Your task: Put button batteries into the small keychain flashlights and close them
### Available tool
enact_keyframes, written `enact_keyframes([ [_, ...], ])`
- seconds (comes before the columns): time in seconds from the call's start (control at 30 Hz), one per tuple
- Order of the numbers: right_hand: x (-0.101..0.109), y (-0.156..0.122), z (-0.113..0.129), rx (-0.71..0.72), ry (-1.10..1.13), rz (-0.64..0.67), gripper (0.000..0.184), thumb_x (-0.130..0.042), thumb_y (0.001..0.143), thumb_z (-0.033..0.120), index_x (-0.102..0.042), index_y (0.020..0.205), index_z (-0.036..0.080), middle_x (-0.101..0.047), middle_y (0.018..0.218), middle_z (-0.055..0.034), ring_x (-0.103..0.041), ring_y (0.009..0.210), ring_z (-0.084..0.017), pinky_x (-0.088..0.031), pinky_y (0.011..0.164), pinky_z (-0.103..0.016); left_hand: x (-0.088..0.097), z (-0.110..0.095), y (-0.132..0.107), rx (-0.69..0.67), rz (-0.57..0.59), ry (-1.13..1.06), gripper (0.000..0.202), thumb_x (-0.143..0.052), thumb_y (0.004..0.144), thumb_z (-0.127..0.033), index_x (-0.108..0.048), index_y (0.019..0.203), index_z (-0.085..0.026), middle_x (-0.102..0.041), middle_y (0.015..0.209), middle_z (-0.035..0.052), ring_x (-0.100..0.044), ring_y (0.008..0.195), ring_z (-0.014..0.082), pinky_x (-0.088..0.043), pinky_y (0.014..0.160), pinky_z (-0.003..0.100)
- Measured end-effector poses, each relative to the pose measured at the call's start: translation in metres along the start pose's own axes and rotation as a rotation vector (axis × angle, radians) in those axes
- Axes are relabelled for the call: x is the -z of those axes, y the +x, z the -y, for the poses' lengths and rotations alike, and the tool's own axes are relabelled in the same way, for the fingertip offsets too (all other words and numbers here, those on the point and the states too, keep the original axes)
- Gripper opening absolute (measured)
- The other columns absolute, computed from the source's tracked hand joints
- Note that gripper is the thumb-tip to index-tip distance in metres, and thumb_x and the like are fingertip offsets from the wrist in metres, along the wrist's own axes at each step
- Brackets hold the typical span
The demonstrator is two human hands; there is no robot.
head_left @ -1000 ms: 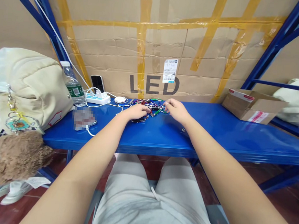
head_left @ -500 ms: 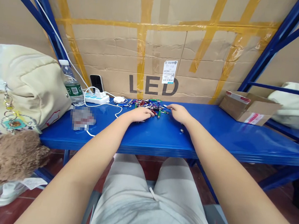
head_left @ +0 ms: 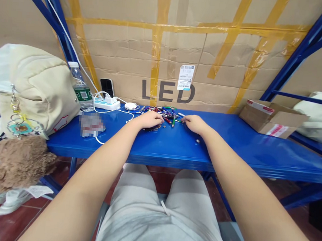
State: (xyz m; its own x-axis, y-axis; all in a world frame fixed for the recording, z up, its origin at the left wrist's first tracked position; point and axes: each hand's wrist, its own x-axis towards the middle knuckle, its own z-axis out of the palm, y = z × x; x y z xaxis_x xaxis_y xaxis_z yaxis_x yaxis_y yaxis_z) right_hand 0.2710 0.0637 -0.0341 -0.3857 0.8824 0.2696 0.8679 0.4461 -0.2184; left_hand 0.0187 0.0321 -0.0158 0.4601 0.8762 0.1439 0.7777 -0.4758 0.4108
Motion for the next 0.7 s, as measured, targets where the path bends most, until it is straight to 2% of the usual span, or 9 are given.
enact_keyframes([
  [0.17, 0.000, 0.000, -0.001, -0.003, -0.035, -0.014, 0.029, -0.054, 0.080, 0.009, -0.076, 0.095, 0.019, -0.074, 0.105, -0.0071, -0.067, 0.101, -0.025, -0.048, 0.092, -0.033, 0.002, -0.003, -0.002, 0.003, 0.051, -0.024, 0.031, -0.052, 0.085, -0.036, -0.074, 0.104, -0.024, -0.074, 0.105, 0.0012, -0.066, 0.096, 0.0183, -0.049, 0.084, 0.027],
  [0.37, -0.002, 0.002, -0.003, -0.010, 0.035, -0.048, 0.018, -0.062, 0.076, 0.014, -0.077, 0.084, 0.020, -0.075, 0.094, -0.0054, -0.068, 0.094, -0.025, -0.049, 0.089, -0.035, 0.004, -0.010, -0.007, -0.028, 0.065, -0.043, 0.026, -0.055, 0.085, -0.033, -0.075, 0.100, -0.025, -0.074, 0.106, 0.0005, -0.066, 0.096, 0.0179, -0.049, 0.086, 0.028],
  [0.7, 0.004, -0.008, 0.015, 0.056, 0.141, 0.033, 0.014, -0.064, 0.078, 0.019, -0.076, 0.084, 0.021, -0.075, 0.092, -0.0021, -0.068, 0.088, -0.020, -0.050, 0.086, -0.031, 0.003, -0.007, -0.004, -0.037, 0.120, -0.102, 0.029, -0.056, 0.084, -0.035, -0.073, 0.103, -0.024, -0.074, 0.103, 0.0006, -0.067, 0.094, 0.0171, -0.050, 0.083, 0.025],
])
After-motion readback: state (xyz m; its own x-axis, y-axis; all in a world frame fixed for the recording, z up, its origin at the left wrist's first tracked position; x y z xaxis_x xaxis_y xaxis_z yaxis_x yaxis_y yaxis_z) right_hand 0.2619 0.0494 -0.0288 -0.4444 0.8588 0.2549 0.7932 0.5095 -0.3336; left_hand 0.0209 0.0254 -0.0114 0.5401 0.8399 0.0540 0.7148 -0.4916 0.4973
